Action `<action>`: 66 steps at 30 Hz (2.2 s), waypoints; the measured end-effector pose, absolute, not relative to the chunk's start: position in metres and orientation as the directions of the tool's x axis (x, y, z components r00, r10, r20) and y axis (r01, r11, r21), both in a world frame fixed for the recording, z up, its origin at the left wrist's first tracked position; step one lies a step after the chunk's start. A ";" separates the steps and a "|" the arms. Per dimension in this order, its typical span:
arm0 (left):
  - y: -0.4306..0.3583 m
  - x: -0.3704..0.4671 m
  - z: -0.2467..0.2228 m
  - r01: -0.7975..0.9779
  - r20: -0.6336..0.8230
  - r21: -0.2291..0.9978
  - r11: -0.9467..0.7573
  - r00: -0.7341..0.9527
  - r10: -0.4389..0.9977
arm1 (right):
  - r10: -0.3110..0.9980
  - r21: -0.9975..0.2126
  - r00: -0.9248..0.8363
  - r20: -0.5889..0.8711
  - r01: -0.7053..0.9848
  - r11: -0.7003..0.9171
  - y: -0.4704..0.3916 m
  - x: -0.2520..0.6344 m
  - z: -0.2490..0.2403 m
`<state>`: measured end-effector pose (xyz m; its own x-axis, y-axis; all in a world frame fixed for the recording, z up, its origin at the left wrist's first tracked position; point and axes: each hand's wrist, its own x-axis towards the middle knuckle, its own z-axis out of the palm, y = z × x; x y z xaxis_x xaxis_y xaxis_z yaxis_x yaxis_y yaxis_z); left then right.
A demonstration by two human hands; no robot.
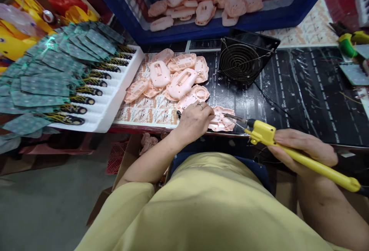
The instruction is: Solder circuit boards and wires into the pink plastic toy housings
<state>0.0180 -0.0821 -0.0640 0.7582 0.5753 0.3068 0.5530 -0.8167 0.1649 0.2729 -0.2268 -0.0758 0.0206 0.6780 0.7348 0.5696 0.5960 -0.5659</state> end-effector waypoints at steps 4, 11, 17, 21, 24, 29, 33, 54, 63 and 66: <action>-0.082 0.019 -0.062 0.561 0.283 0.166 -0.811 0.761 0.584 | 0.695 -0.603 0.085 0.714 0.579 0.548 -0.231 0.275 -0.077; -0.081 0.018 -0.064 0.545 0.313 0.180 -0.819 0.757 0.573 | 0.664 -0.526 -0.058 0.746 0.560 0.640 -0.222 0.273 -0.079; -0.082 0.018 -0.062 0.552 0.303 0.175 -0.815 0.757 0.578 | 0.673 -0.511 -0.144 0.726 0.542 0.667 -0.219 0.274 -0.073; -0.082 0.019 -0.063 0.538 0.332 0.184 -0.823 0.754 0.567 | 0.683 -0.546 -0.053 0.728 0.556 0.626 -0.224 0.276 -0.068; -0.081 0.018 -0.064 0.542 0.323 0.187 -0.819 0.754 0.572 | 0.693 -0.556 -0.018 0.721 0.582 0.593 -0.226 0.276 -0.066; -0.081 0.017 -0.064 0.547 0.309 0.197 -0.814 0.753 0.581 | 0.677 -0.527 -0.083 0.731 0.562 0.638 -0.221 0.272 -0.066; -0.081 0.018 -0.062 0.554 0.286 0.201 -0.808 0.756 0.589 | 0.666 -0.527 -0.080 0.741 0.546 0.652 -0.218 0.271 -0.066; -0.081 0.017 -0.061 0.558 0.274 0.218 -0.801 0.753 0.599 | 0.697 -0.577 0.192 0.691 0.727 0.373 -0.242 0.278 -0.084; -0.080 0.010 -0.053 0.483 0.306 0.482 -0.731 0.689 0.657 | 0.702 -0.557 0.145 0.697 0.726 0.403 -0.243 0.276 -0.081; -0.081 0.011 -0.052 0.522 0.228 0.445 -0.728 0.720 0.656 | 0.686 -0.572 0.075 0.723 0.622 0.535 -0.238 0.274 -0.077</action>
<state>0.0110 -0.0806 -0.0515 0.7198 0.6556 0.2281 0.5217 -0.7277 0.4452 0.2737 -0.2382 -0.0765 0.0755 0.6862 0.7235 0.6221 0.5346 -0.5720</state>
